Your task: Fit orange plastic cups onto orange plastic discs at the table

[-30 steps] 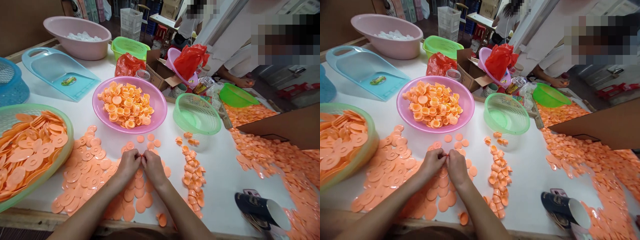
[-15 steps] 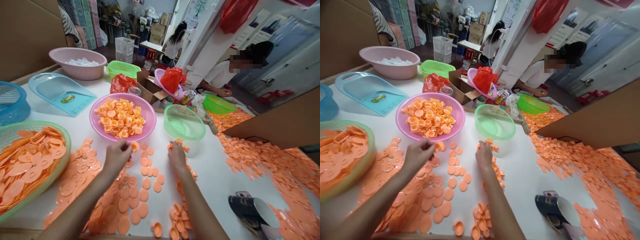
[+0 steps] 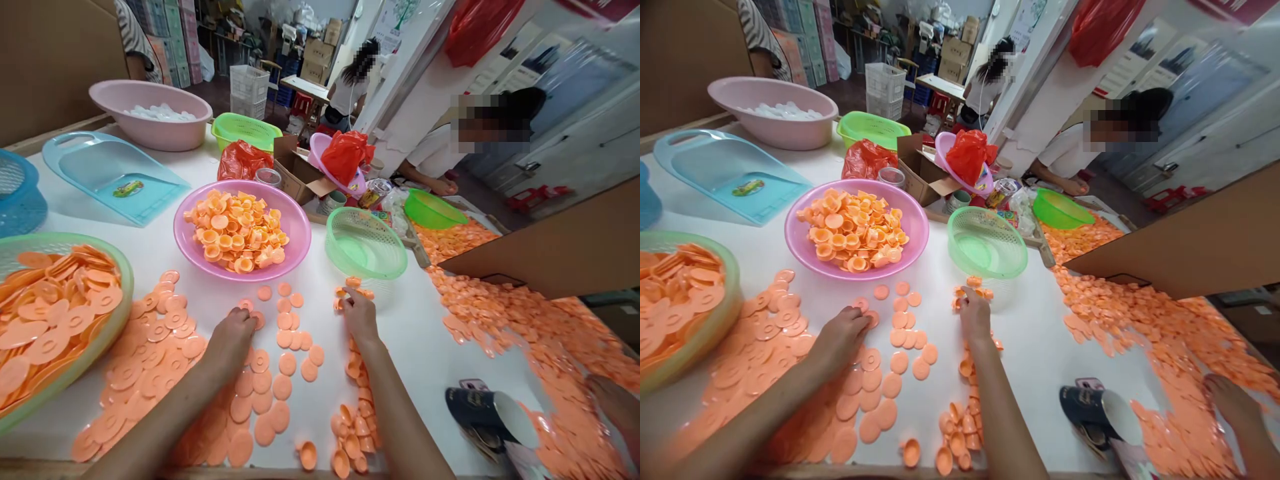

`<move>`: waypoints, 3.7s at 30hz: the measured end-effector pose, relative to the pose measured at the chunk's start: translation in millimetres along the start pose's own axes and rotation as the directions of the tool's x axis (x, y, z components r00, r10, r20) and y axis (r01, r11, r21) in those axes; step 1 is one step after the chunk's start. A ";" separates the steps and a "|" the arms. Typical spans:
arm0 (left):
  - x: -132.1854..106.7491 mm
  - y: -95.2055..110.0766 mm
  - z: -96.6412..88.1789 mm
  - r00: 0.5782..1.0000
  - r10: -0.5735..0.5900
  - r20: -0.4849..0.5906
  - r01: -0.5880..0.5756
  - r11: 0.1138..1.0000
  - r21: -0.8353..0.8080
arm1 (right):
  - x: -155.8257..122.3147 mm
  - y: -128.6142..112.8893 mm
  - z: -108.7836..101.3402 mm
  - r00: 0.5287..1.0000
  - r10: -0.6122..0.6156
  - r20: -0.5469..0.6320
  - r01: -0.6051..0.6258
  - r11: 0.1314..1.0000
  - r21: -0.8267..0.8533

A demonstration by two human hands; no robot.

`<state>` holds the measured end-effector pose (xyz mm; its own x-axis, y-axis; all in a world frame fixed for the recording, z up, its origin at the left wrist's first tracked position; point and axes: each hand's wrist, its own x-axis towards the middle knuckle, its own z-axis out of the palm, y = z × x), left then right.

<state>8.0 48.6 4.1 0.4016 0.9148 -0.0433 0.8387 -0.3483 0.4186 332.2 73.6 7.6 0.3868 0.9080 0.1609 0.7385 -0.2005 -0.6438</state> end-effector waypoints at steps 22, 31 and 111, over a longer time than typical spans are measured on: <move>10.2 10.5 -5.0 0.987 -0.148 0.063 0.160 0.863 -0.479 | -83.7 -126.4 71.1 0.882 -0.141 0.449 0.132 0.990 0.051; 19.4 15.4 8.2 0.954 -0.278 0.114 0.292 0.770 -0.568 | -102.2 -125.3 79.5 0.910 -0.187 0.370 0.206 0.978 -0.014; 42.0 -13.6 -123.8 0.988 -0.123 -0.090 0.058 0.852 -0.520 | 4.4 7.1 -29.5 0.980 0.192 0.042 -0.171 0.937 -0.305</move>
<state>-32.1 117.0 108.9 0.2610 0.9653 -0.0123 0.5465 -0.1372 0.8261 355.5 65.3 25.8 0.4979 0.8672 0.0026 0.7945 -0.4550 -0.4022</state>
